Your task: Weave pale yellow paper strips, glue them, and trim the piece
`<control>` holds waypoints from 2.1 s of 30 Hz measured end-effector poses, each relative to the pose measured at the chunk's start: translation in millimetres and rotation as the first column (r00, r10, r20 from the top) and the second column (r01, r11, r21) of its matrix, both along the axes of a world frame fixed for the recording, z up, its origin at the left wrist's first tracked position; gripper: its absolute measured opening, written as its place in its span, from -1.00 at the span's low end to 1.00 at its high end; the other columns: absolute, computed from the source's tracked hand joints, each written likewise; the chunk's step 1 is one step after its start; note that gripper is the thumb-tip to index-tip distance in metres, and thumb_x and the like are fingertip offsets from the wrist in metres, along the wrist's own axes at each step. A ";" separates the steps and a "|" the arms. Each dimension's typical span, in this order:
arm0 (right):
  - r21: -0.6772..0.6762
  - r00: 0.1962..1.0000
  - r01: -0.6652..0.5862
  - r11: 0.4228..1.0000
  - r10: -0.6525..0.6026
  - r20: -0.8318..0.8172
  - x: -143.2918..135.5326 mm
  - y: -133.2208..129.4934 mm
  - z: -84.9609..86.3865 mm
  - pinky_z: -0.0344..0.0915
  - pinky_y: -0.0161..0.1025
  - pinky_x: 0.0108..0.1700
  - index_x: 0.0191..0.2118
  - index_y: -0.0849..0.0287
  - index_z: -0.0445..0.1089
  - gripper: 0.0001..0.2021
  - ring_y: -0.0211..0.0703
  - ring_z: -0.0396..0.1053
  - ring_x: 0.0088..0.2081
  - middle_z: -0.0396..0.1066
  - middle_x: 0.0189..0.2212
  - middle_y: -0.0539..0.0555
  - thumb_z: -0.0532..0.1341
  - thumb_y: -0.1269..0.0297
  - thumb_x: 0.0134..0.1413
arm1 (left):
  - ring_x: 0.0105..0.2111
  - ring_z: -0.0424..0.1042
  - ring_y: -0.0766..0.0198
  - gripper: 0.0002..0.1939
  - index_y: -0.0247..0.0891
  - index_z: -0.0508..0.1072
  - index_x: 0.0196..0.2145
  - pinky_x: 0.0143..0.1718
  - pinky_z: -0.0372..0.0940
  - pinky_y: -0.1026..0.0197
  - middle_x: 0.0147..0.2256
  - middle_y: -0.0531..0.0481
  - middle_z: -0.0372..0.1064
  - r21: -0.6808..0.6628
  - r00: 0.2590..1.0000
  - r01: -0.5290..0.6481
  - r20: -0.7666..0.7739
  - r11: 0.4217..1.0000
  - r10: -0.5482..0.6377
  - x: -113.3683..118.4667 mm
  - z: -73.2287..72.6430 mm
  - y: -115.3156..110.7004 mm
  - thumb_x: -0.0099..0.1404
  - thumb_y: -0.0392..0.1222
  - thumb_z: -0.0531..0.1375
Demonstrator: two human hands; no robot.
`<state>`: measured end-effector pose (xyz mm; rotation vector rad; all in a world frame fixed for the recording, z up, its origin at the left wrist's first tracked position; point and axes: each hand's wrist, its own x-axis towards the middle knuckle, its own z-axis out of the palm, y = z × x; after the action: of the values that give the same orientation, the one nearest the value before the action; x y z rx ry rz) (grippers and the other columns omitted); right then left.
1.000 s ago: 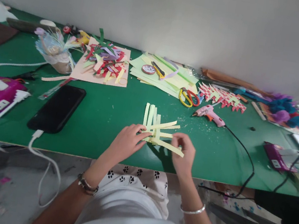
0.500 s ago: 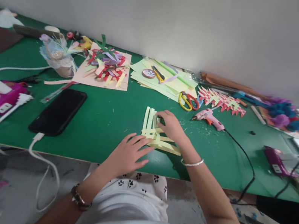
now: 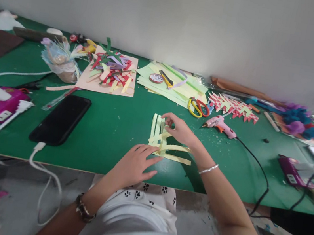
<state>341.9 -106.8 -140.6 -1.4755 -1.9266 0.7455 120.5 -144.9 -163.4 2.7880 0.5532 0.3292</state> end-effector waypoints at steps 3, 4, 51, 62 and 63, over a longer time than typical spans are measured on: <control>-0.037 0.999 -0.030 0.999 0.029 -0.026 2.1 4.4 2.7 0.22 -0.33 -0.30 -0.11 0.18 0.23 -0.65 -0.29 0.21 -0.40 0.20 -0.46 -0.07 0.04 0.51 -0.10 | 0.04 0.18 0.05 -0.62 -0.13 0.30 0.04 0.00 0.13 -0.05 0.14 -0.13 0.09 0.001 1.000 -0.006 0.007 1.000 0.006 -0.7 0.0 0.0 0.28 -0.05 0.05; -0.040 0.999 -0.033 0.999 0.031 -0.032 3.1 5.9 3.1 0.22 -0.33 -0.30 -0.12 0.19 0.24 -0.66 -0.30 0.21 -0.41 0.20 -0.46 -0.07 0.04 0.51 -0.10 | 0.04 0.18 0.05 -0.62 -0.13 0.30 0.04 0.00 0.14 -0.06 0.14 -0.14 0.09 0.000 1.000 -0.007 0.010 1.000 0.007 -0.9 0.1 0.0 0.28 -0.05 0.05; -0.051 0.912 0.087 0.995 -0.059 0.406 10.7 -2.2 8.9 -0.10 -0.15 -0.16 -0.28 0.12 0.38 -0.88 -0.23 0.33 -0.38 0.43 -0.44 -0.04 0.15 0.25 0.08 | 0.21 -0.05 0.01 -0.57 -0.04 0.25 0.08 0.16 -0.15 -0.22 0.20 -0.14 0.01 0.007 0.996 -0.058 -0.069 0.998 0.058 0.0 0.7 -1.1 0.27 0.02 0.05; 0.085 0.851 0.057 0.995 -0.093 0.517 11.1 -28.8 -0.6 -0.12 -0.09 -0.11 -0.23 0.12 0.37 -0.79 -0.10 0.29 -0.18 0.40 -0.22 0.07 0.09 0.15 0.13 | 0.22 -0.07 0.00 -0.59 -0.05 0.26 0.08 0.16 -0.09 -0.17 0.21 -0.14 -0.01 -0.014 0.997 -0.059 -0.055 0.998 0.058 -0.7 1.9 -1.8 0.28 0.00 0.04; 0.080 0.849 0.068 0.995 -0.100 0.518 10.6 -30.0 -0.3 -0.11 -0.11 -0.14 -0.24 0.13 0.38 -0.77 -0.10 0.29 -0.19 0.41 -0.25 0.08 0.08 0.12 0.13 | 0.22 -0.08 -0.01 -0.58 -0.06 0.26 0.08 0.16 -0.09 -0.17 0.21 -0.14 -0.02 -0.016 0.997 -0.059 -0.055 0.998 0.058 -0.6 2.3 -1.8 0.28 0.00 0.04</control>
<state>352.6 -136.9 -140.9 -1.8506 -2.2269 0.2491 120.0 -146.6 -161.1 2.7754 0.6480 0.2593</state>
